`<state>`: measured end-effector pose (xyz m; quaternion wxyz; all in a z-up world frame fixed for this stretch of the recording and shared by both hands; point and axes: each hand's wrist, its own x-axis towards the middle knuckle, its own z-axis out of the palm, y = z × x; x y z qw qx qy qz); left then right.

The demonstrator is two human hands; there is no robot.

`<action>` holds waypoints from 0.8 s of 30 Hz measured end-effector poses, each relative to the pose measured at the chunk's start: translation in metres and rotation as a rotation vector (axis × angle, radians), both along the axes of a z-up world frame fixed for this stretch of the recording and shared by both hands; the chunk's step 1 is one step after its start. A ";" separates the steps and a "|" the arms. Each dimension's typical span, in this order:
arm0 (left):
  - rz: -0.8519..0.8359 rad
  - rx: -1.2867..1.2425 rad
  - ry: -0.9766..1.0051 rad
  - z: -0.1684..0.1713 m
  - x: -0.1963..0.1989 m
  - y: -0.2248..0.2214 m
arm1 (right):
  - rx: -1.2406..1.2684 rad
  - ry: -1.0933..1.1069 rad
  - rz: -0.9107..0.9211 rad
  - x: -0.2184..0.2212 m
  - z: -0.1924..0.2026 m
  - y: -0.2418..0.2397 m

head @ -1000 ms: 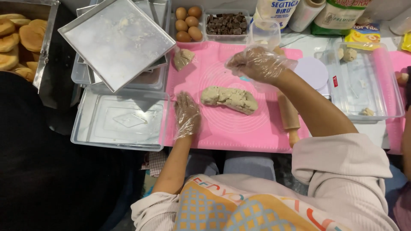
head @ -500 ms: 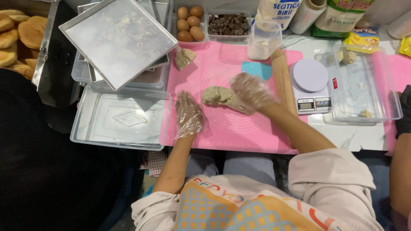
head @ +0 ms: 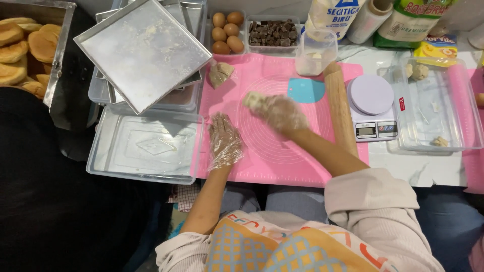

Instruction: Kneading a lump of dough on a silicone mat and portioning it into small balls by hand.

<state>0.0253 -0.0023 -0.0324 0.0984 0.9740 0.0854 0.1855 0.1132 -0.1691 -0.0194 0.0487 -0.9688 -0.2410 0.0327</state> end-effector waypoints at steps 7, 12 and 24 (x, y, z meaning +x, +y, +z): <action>-0.012 -0.031 0.017 0.027 -0.009 -0.003 | -0.085 -0.317 0.320 -0.031 0.075 0.037; 0.003 0.014 -0.002 0.007 -0.004 -0.002 | -0.523 0.048 0.115 -0.007 0.071 0.013; -0.066 -0.398 0.084 0.072 -0.004 -0.001 | 0.119 -1.277 0.308 -0.018 0.031 -0.047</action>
